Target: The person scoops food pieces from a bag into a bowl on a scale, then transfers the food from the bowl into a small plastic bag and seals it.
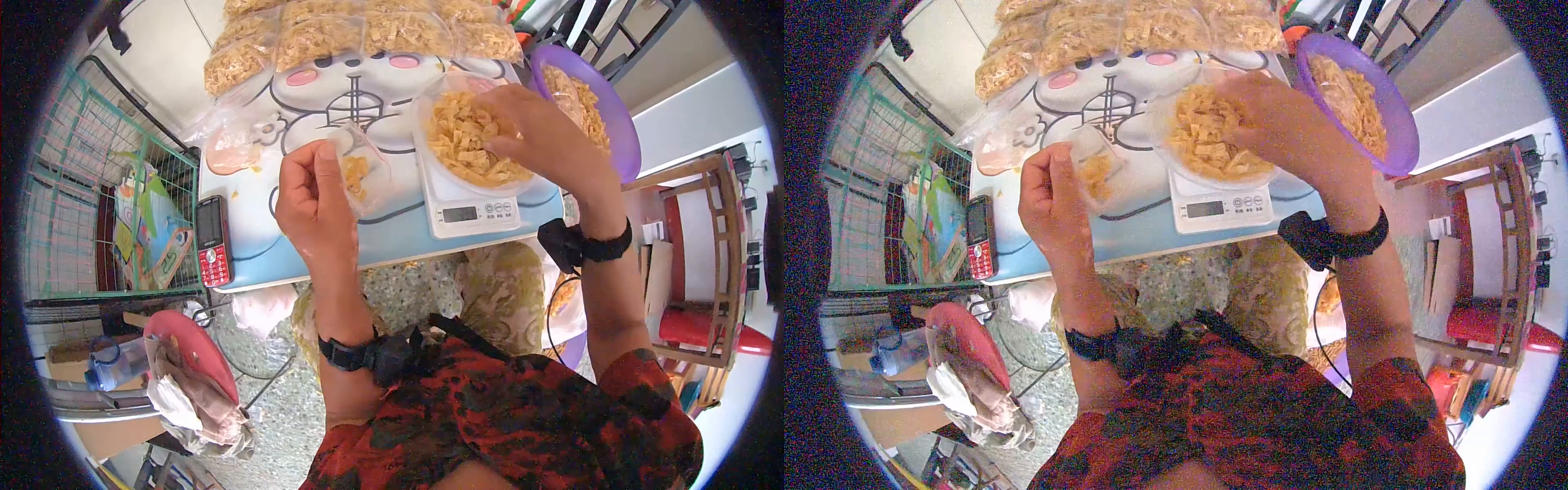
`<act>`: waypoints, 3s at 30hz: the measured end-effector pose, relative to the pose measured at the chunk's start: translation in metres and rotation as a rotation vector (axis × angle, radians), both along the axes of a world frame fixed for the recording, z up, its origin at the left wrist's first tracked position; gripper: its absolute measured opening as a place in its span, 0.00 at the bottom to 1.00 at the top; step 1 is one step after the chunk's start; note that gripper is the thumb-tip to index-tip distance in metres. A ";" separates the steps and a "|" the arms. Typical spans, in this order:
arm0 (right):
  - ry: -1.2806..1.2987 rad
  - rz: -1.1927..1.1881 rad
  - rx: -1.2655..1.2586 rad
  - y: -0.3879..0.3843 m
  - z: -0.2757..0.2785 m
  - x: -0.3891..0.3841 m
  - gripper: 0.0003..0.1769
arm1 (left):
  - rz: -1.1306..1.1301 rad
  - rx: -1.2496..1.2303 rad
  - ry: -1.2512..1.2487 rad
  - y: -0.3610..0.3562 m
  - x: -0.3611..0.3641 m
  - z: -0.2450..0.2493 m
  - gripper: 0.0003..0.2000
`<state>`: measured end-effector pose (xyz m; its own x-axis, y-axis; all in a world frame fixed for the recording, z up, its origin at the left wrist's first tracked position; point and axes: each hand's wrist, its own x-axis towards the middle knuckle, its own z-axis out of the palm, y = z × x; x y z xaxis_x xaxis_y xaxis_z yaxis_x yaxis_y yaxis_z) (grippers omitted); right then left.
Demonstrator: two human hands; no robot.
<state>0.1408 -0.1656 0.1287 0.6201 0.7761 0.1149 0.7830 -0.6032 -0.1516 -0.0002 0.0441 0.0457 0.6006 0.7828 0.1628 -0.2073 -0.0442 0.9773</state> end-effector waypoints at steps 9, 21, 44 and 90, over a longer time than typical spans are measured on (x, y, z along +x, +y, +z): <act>0.092 0.043 0.234 -0.004 -0.022 0.020 0.13 | -0.048 -0.057 -0.122 0.000 0.001 -0.004 0.10; 0.320 -0.114 0.407 -0.011 0.029 0.001 0.13 | -0.018 -0.041 -0.093 0.001 -0.002 0.002 0.10; -0.031 0.142 0.176 0.012 -0.012 -0.003 0.14 | -0.002 -0.042 -0.100 0.003 -0.001 -0.001 0.09; 0.068 -0.042 0.276 0.017 -0.020 -0.006 0.19 | 0.002 -0.091 -0.162 0.006 -0.001 -0.001 0.09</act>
<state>0.1348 -0.1490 0.1089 0.6648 0.6943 0.2756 0.7405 -0.5637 -0.3660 -0.0016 0.0496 0.0450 0.5707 0.7999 0.1858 -0.3621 0.0421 0.9312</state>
